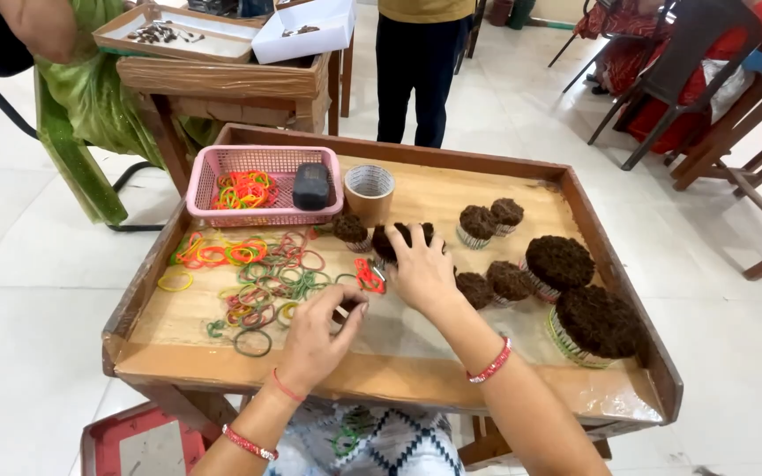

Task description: Bundling small black plastic rods with rubber bands and placing them into paper liners for organization.

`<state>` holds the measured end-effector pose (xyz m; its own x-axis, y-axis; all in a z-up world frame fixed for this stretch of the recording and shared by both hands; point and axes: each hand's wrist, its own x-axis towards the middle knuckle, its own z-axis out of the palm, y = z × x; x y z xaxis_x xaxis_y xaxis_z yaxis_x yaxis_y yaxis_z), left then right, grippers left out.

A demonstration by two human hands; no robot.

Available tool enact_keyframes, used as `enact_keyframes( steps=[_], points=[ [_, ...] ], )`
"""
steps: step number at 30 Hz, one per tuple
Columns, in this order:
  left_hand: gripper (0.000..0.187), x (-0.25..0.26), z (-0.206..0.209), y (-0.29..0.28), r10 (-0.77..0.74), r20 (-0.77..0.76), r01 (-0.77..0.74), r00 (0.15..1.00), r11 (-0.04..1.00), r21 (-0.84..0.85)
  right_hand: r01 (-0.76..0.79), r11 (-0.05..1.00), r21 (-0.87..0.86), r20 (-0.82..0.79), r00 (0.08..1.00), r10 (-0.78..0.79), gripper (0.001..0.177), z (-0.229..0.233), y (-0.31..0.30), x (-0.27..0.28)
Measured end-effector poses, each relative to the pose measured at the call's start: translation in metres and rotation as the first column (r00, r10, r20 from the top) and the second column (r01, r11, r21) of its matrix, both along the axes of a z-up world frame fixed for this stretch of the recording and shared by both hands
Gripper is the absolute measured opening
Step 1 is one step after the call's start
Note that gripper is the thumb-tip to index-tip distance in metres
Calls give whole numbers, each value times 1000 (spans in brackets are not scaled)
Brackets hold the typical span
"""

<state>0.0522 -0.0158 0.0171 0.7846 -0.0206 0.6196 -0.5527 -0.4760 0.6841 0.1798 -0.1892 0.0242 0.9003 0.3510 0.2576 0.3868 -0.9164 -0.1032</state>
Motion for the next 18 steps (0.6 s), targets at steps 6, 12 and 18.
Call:
enact_keyframes(
  steps=[6, 12, 18],
  points=[
    [25, 28, 2, 10, 251, 42, -254, 967, 945, 207, -231, 955, 184, 5, 972, 234, 88, 44, -27, -55],
    [51, 70, -29, 16, 144, 32, -140, 989, 854, 501, -109, 966, 234, -142, 979, 145, 135, 67, -80, -71],
    [20, 78, -46, 75, 354, -129, -185, 926, 724, 664, -227, 968, 105, -51, 971, 233, 75, 18, -133, -39]
  ],
)
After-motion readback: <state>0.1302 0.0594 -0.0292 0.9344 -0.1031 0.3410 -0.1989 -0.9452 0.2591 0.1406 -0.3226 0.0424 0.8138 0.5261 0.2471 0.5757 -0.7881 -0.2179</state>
